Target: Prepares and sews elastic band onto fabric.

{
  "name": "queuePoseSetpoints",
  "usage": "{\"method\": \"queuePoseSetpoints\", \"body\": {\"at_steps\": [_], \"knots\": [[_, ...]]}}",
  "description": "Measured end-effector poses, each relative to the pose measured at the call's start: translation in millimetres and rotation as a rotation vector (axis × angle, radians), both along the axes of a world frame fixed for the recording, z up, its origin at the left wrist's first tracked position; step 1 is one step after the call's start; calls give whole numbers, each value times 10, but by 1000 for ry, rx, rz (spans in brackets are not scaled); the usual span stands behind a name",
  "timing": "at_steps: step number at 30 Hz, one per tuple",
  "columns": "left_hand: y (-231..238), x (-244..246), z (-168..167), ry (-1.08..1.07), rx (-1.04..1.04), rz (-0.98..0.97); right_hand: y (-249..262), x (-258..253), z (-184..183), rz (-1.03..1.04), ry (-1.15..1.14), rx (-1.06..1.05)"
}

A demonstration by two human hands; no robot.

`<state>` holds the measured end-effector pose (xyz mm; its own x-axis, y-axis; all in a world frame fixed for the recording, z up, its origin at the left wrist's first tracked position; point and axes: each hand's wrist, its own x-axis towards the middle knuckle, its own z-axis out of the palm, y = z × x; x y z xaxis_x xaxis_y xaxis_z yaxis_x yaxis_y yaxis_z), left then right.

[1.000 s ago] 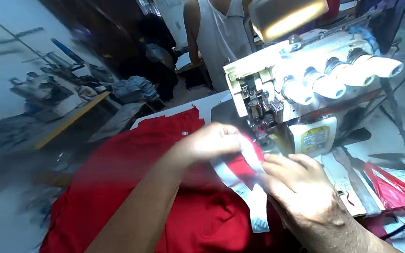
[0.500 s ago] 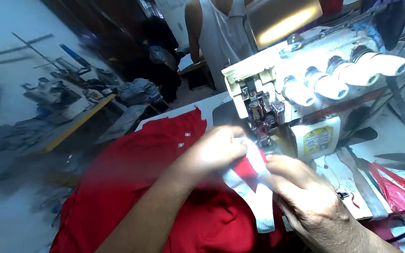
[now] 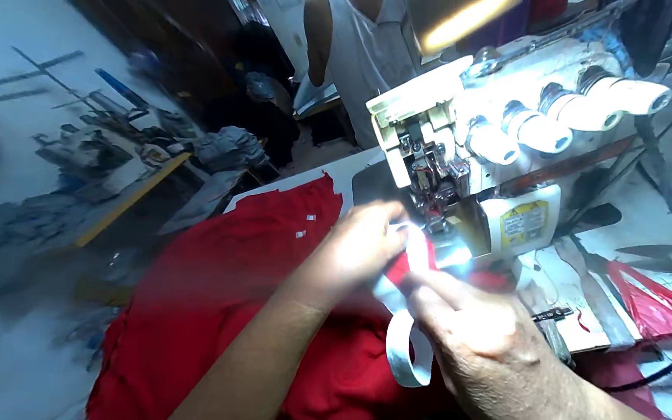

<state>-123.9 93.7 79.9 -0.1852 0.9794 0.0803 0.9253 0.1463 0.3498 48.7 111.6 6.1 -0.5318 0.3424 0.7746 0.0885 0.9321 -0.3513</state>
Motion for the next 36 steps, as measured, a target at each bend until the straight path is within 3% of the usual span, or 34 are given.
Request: {"method": "queuePoseSetpoints", "body": {"at_steps": [7,15,22,28,36], "knots": [[18,41,-77,-14,116,42,-157,-34,-500,-67,0,-169],[109,49,-305,73,361,162,-167,-6,-535,-132,-14,-186],[205,33,-269,41,295,225,-224,128,-472,-73,15,-207],[228,182,-231,26,271,231,-62,394,-505,-148,24,-232],[395,216,-169,11,191,384,192,456,-200,-246,-2,-130]]}}
